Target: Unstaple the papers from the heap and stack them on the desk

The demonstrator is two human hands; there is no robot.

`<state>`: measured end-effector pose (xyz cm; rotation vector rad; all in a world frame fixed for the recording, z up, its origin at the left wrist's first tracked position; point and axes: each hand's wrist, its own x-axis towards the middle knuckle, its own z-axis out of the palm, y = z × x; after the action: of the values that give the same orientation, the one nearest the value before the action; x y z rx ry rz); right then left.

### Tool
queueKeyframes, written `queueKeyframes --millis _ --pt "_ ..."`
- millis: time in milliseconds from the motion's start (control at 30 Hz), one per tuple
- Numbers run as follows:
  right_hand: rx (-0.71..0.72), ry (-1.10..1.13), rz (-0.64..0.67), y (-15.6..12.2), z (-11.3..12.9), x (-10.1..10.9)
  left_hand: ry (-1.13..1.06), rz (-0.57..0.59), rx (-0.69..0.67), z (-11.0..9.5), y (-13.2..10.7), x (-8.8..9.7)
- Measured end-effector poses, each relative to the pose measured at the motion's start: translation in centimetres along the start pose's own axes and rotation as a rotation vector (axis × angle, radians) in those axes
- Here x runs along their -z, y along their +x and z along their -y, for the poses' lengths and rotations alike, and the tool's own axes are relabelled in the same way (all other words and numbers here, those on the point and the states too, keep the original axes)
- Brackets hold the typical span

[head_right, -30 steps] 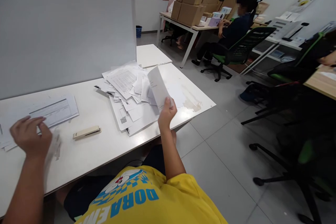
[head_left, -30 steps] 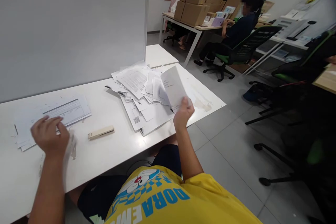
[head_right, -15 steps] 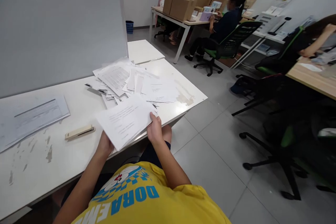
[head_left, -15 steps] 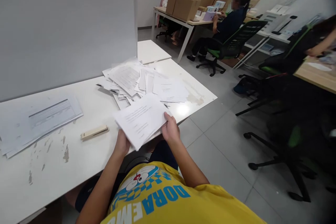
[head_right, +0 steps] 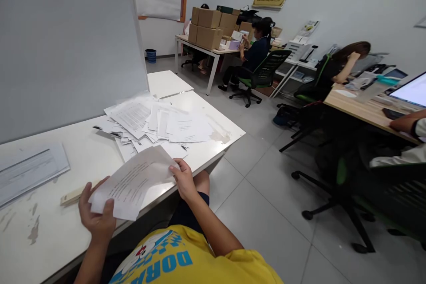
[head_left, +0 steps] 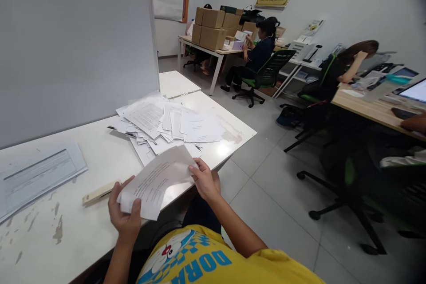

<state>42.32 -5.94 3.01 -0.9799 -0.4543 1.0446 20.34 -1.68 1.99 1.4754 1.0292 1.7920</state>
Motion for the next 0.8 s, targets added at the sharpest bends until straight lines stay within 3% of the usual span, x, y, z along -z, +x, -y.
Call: queueKeyframes --millis 133,200,267,367,467,533,667,800 --pt "0.042 0.045 0.057 -0.1 -0.3 -1.0 0.291 -0.062 -0.430 0.3 2.2 2.7" --pt "0.084 -0.072 0.150 0.1 -0.6 -1.3 0.286 0.002 -0.592 0.2 3.5 3.8" --pt "0.104 -0.184 0.228 0.4 -1.0 -1.3 0.242 0.130 -0.642 0.2 4.5 4.5" --pt "0.127 -0.264 0.256 1.0 -1.7 -0.9 0.192 0.228 -0.458 0.6 4.5 4.5" --pt "0.152 -0.330 0.288 1.4 -2.4 -0.7 0.243 0.201 -0.051 1.3 3.6 3.7" --pt "0.154 -0.375 0.319 1.6 -2.6 -0.7 0.252 0.185 0.148 1.6 3.2 3.2" --pt "0.142 -0.440 0.350 1.6 -2.3 -0.3 0.266 0.164 0.189 1.6 3.4 3.0" --pt "0.031 -0.488 0.408 1.2 -1.5 0.4 0.395 0.204 0.173 1.3 4.1 4.6"
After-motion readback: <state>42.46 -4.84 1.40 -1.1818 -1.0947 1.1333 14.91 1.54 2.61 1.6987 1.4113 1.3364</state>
